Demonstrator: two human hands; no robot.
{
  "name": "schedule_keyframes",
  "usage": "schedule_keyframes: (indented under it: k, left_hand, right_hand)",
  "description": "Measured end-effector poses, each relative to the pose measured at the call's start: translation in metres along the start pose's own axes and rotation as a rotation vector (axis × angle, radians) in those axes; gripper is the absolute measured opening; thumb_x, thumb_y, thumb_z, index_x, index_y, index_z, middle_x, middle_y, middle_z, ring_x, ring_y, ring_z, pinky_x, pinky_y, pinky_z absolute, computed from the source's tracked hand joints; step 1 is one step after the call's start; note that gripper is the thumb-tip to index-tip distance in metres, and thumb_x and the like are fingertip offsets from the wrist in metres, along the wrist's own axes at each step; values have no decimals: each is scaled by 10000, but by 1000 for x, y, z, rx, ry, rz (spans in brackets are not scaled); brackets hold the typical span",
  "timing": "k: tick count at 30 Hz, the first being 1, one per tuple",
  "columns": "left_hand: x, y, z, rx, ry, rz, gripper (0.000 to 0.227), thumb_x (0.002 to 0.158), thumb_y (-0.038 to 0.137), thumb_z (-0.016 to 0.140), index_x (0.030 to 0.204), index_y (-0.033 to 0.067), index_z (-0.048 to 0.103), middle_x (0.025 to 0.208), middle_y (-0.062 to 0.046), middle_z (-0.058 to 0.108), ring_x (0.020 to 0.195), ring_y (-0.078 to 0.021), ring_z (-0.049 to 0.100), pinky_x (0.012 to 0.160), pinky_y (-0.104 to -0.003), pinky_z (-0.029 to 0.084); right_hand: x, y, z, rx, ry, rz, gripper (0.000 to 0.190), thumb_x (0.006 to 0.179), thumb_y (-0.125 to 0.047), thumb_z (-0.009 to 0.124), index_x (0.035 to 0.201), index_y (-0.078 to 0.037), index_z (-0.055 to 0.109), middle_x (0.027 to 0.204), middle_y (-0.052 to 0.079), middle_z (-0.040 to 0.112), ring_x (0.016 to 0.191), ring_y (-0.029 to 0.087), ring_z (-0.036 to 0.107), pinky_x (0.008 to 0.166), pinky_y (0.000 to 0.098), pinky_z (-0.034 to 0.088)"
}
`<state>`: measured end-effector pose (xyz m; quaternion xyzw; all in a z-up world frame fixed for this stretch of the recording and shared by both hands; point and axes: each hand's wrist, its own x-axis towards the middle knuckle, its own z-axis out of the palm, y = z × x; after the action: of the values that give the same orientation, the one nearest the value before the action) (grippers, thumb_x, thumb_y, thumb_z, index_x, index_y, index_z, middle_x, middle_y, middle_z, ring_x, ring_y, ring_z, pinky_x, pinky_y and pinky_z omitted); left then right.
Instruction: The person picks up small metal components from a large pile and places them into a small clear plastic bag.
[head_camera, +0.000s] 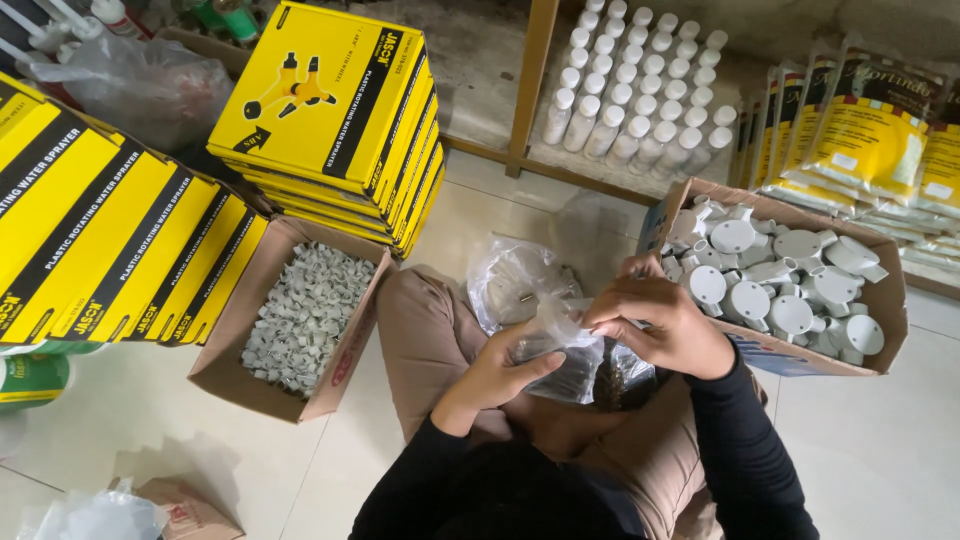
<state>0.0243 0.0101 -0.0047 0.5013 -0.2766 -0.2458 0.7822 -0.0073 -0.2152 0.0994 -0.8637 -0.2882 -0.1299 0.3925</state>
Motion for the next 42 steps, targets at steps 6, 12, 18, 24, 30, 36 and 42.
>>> schedule_keyframes:
  k: [6, 12, 18, 24, 30, 36, 42]
  left_hand:
    - [10, 32, 0, 42, -50, 18, 444, 837, 98, 836, 1254, 78, 683, 1153, -38, 733, 1083, -86, 584, 1008, -351, 489]
    - [9, 16, -15, 94, -146, 4, 463, 717, 104, 915, 1143, 65, 736, 1078, -28, 750, 1007, -91, 596, 963, -367, 512]
    - [6, -4, -32, 207, -120, 4, 391, 740, 97, 908, 1097, 49, 755, 984, -112, 782, 963, -114, 627, 850, -375, 551]
    - [13, -15, -46, 171, 101, -40, 343, 752, 79, 909, 1062, 26, 770, 963, -136, 797, 957, -164, 687, 838, -354, 571]
    - [12, -19, -57, 286, 286, -131, 289, 719, 137, 927, 958, 55, 788, 897, -79, 795, 916, -111, 612, 801, -350, 555]
    - [24, -28, -64, 265, 314, -161, 253, 726, 136, 932, 917, 44, 795, 846, -111, 800, 899, -139, 682, 771, -334, 567]
    - [35, -31, -60, 275, 304, -225, 225, 745, 142, 912, 898, 43, 779, 823, -103, 791, 847, -121, 647, 757, -349, 560]
  right_hand:
    - [-4, 10, 4, 10, -32, -11, 97, 919, -129, 680, 845, -160, 734, 715, -31, 703, 700, 167, 634, 859, 382, 332]
    - [15, -8, 0, -29, -17, -88, 99, 926, -158, 677, 845, -192, 725, 735, -53, 674, 782, 165, 623, 855, 401, 272]
    - [20, 1, 3, -40, -54, -117, 74, 909, -171, 700, 859, -200, 746, 773, -37, 679, 883, 173, 610, 910, 422, 250]
    - [-5, 53, 34, 85, 141, 92, 96, 947, -107, 664, 1014, -122, 730, 938, 64, 691, 988, 258, 629, 1025, 466, 336]
    - [-51, 158, 135, 31, 160, 442, 158, 984, -74, 634, 1129, -88, 697, 935, 109, 742, 865, 357, 733, 805, 468, 564]
    - [-179, 248, 280, -645, -525, 599, 221, 936, -180, 601, 1152, -148, 630, 1014, 29, 689, 812, 224, 754, 680, 355, 621]
    - [-207, 239, 323, -967, -236, 613, 237, 784, -246, 622, 1000, -151, 623, 869, -8, 579, 618, 195, 697, 542, 366, 582]
